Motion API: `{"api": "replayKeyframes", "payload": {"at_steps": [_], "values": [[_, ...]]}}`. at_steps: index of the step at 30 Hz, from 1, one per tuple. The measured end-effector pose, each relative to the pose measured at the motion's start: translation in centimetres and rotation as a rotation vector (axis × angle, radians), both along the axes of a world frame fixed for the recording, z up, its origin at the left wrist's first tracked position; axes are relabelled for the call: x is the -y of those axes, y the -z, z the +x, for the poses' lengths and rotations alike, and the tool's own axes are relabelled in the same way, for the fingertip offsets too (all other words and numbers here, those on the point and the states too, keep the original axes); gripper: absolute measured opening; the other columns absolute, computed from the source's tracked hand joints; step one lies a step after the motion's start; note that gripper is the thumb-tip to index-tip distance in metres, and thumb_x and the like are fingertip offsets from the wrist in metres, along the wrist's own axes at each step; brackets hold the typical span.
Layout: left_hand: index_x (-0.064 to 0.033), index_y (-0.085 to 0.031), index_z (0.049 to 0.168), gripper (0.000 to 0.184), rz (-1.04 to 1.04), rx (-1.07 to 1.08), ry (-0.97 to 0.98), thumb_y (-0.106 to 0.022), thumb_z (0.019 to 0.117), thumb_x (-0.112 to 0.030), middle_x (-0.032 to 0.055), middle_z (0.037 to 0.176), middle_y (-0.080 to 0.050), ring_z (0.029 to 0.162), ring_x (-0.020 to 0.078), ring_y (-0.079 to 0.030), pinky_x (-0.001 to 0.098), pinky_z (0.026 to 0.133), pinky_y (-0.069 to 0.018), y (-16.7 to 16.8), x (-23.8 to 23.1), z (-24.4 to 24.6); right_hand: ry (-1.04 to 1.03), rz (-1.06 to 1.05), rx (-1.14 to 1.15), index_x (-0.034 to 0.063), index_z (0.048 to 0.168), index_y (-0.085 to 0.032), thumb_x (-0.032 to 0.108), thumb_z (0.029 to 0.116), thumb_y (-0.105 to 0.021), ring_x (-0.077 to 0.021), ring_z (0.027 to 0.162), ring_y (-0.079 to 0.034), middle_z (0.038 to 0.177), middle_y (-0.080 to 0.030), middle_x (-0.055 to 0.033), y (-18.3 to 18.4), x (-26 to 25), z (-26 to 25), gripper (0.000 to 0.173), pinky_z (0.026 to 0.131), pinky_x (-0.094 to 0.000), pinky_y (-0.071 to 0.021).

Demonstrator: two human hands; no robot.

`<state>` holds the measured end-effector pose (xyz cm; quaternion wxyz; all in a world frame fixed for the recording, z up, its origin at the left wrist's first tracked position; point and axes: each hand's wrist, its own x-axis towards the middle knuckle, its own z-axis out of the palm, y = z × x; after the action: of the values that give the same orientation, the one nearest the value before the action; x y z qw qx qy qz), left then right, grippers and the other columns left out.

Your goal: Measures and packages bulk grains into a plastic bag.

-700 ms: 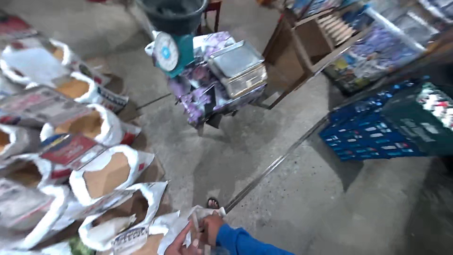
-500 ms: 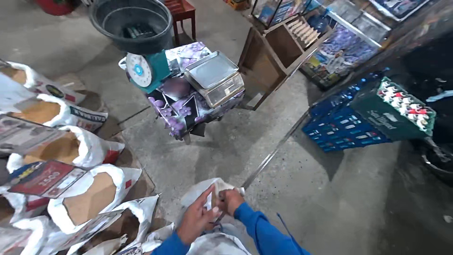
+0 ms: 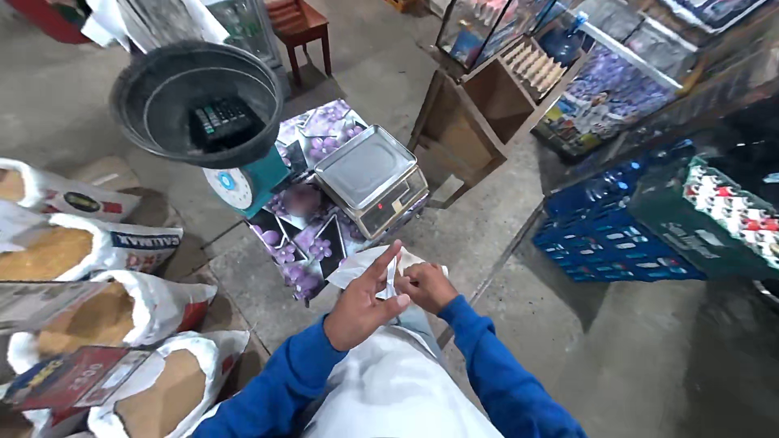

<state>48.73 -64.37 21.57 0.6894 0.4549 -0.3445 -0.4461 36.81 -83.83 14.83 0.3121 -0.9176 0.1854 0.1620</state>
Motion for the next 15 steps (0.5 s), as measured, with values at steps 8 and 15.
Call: {"api": "replayKeyframes", "payload": {"at_steps": [8, 15], "values": [[-0.0199, -0.019, 0.165, 0.088, 0.391, 0.012, -0.325, -0.068, 0.0916, -0.017, 0.0168, 0.138, -0.062, 0.105, 0.0304, -0.070, 0.0445, 0.080, -0.0626, 6.2, 1.7, 10.5, -0.196, 0.304, -0.109, 0.0012, 0.117, -0.070, 0.050, 0.1047, -0.047, -0.0373, 0.119, -0.065, 0.120, -0.070, -0.0221, 11.8, 0.5, 16.5, 0.056, 0.105, -0.0609, -0.0476], [-0.0395, -0.019, 0.163, 0.086, 0.702, -0.175, -0.641, -0.053, 0.0899, -0.011, 0.0134, 0.142, -0.061, 0.097, 0.0302, -0.071, 0.0427, 0.070, -0.0606, 6.0, 1.0, 15.6, -0.363, 0.490, -0.105, -0.0011, 0.119, -0.070, 0.038, 0.1042, -0.056, -0.0354, 0.122, -0.063, 0.127, -0.066, -0.0225, 14.0, -0.2, 23.5, 0.044, 0.108, -0.0558, -0.0483]]}}
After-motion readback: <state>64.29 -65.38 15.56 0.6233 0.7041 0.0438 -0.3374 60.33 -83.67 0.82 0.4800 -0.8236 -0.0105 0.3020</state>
